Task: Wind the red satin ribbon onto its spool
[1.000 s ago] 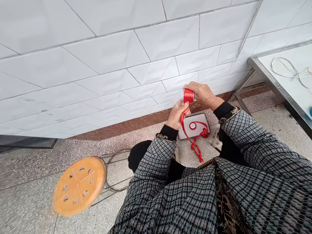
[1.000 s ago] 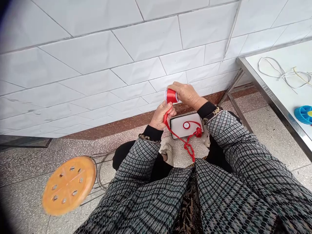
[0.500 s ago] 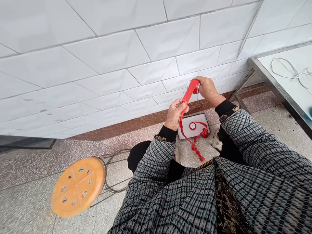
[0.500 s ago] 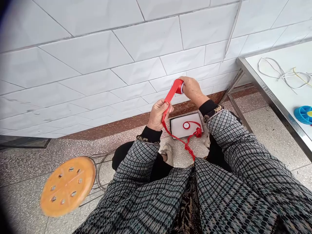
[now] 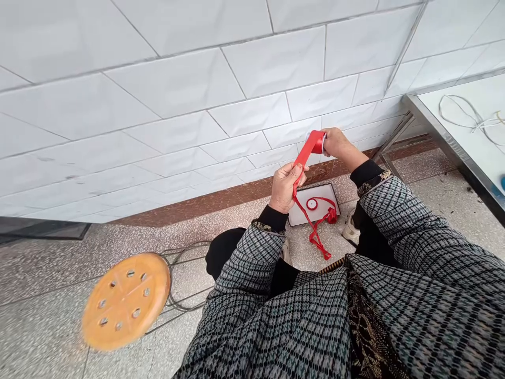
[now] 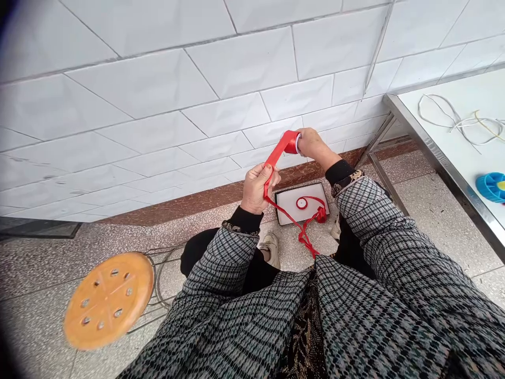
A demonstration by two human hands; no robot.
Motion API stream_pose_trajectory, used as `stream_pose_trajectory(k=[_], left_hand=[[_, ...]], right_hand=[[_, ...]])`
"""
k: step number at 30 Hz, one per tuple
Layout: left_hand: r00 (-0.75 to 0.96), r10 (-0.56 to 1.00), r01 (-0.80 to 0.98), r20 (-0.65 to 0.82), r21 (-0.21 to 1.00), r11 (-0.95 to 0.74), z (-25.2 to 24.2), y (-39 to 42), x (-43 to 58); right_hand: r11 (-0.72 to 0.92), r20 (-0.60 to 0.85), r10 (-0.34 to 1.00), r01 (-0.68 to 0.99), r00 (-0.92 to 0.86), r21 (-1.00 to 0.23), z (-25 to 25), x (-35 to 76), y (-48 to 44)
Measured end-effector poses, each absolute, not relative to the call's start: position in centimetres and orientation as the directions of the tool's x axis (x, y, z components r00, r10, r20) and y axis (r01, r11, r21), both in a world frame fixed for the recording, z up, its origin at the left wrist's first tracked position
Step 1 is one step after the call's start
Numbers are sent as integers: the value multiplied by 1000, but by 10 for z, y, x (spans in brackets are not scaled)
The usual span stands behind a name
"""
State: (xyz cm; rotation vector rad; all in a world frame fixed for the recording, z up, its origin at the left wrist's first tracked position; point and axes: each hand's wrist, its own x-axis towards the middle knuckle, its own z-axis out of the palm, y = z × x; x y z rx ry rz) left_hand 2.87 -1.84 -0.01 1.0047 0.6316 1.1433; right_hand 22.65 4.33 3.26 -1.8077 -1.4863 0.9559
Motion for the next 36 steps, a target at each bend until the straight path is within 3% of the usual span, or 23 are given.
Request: stream_pose_trajectory(k=[2, 6, 9, 12, 15, 17, 20, 23, 28, 33, 36], left_hand=[[272, 955, -492, 120, 870, 31, 2, -16, 27], [210, 963, -527, 170, 849, -35, 7, -14, 22], [216, 965, -465, 149, 885, -32, 7, -18, 22], [267, 958, -387, 107, 922, 4, 5, -25, 26], [316, 948, -327, 37, 942, 72, -4, -27, 31], [342, 940, -302, -1, 947, 111, -11, -25, 34], [372, 927, -278, -37, 949, 150, -20, -23, 38], [370, 928, -279, -28, 950, 140, -21, -25, 39], [294, 955, -320, 47, 946, 52, -9, -31, 35], [294, 954, -295, 58, 955, 33, -2, -31, 30], [302, 952, -273, 54, 961, 32, -4, -30, 27]], right_hand=[[-170, -182, 983, 583, 38, -794, 36, 224, 39], [5, -16, 1000, 671, -25, -742, 34, 223, 36], [-36, -37, 999, 622, 12, -782, 31, 223, 38], [-170, -169, 985, 437, 41, -883, 30, 219, 38], [-291, -296, 955, 120, -25, -949, 31, 211, 35], [-393, -386, 918, -78, -95, -916, 31, 205, 31], [-502, -475, 864, -213, -169, -838, 31, 197, 26], [-489, -479, 872, -155, -97, -859, 31, 194, 24], [-387, -386, 922, 104, 33, -916, 36, 199, 26], [-306, -296, 951, 368, 85, -878, 36, 208, 32], [-238, -214, 971, 351, 106, -906, 30, 214, 38]])
